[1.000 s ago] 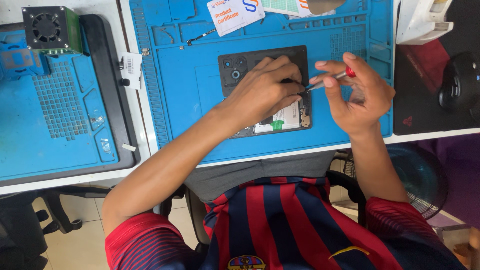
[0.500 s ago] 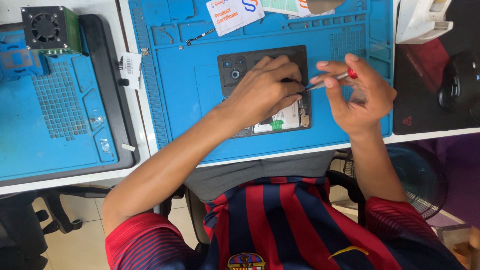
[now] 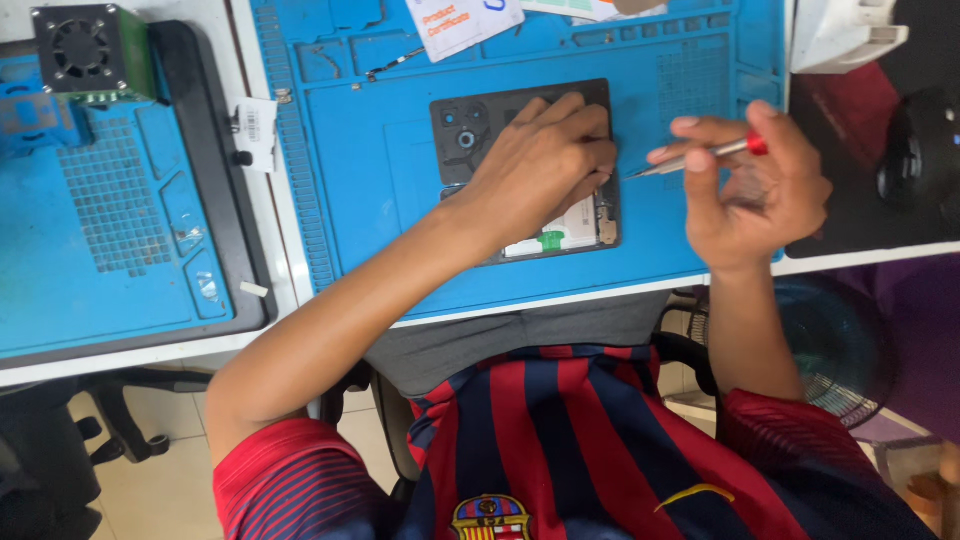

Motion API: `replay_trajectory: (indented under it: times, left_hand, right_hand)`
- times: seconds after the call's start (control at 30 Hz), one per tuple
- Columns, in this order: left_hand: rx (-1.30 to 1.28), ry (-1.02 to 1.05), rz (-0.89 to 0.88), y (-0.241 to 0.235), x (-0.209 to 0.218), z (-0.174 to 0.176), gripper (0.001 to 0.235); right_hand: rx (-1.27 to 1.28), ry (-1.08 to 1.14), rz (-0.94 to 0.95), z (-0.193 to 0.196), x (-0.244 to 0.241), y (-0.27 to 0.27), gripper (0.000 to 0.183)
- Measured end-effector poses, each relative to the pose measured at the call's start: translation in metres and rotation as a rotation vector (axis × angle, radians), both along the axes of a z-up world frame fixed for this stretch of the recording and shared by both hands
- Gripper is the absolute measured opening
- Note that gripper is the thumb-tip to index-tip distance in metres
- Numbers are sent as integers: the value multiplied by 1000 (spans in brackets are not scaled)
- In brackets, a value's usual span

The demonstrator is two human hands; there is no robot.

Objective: The person uses a screwdriver to remove screws from a disassembled smartphone placed on a blue anti-static mat. They carefully detach internal components, including a ribbon cable, and set them aside on the mat. The person continues to unscrew and separate parts of the phone's internal assembly throughout the clip.

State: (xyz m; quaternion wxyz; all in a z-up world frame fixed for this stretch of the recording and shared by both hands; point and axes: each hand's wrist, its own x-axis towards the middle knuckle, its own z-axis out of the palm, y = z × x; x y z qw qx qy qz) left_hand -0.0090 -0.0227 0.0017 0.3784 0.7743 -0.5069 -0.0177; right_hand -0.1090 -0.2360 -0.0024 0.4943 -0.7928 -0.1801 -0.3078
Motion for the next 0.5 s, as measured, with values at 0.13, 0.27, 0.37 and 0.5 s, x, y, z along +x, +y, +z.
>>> replay_trajectory:
  times: [0.13,0.27,0.37,0.5]
  left_hand:
    - [62,-177,32,-5,-2,2,10]
    - [194,-433,56,-11,-7,2,15]
    - [295,-544,72,-16,-12,3,13]
    - [361,-645,126,-18,-21,2,11]
  right_hand:
    - [21,62,-27,-9,-9,6,47]
    - [17,66,-27,-13,-12,6,46]
    - [-55,47,-4,-11,-10,5,47]
    - [-46,52,-29,-9,-8,8,45]
